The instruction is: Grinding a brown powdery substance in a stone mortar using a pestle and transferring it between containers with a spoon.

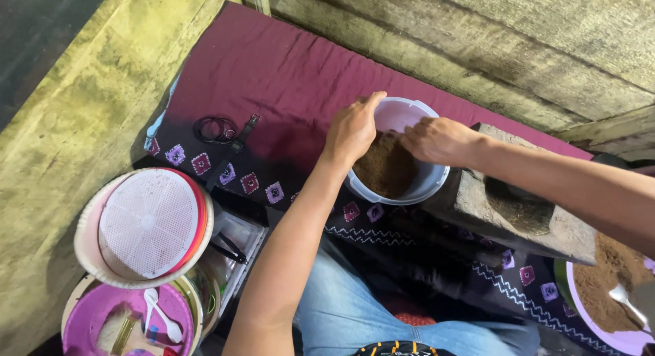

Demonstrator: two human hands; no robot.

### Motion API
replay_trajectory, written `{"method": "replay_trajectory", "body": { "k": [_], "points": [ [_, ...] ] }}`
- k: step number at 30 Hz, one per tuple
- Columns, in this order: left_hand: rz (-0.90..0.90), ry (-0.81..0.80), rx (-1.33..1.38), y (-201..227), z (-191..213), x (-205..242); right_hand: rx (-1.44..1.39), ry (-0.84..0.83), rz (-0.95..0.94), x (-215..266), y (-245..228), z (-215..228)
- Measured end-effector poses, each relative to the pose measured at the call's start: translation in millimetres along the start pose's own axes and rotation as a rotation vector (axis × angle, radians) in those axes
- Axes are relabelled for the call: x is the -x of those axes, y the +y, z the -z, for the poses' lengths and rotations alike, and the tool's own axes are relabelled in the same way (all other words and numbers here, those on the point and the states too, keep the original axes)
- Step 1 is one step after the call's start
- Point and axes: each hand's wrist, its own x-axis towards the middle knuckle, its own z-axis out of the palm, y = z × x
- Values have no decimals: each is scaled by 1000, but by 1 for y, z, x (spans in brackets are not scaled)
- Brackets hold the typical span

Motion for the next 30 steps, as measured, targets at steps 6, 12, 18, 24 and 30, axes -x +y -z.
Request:
{"method": "replay_trajectory", "body": {
  "k": [6,12,18,24,30],
  "points": [
    [6,-6,21,0,1,1,-399,-363,-513,6,-46,-6],
    [-12,-29,21,9,11,1,-347,-565,-838,-2,-49,-58],
    [2,-41,19,18,18,6,-427,-704,-1011,-23,-42,-47],
    [7,-33,17,15,13,5,52,-264,-765,-31,-52,-82],
    [-9,-54,-57,9,9,3,16,-35,-573,-51,-84,-65]
  ]
}}
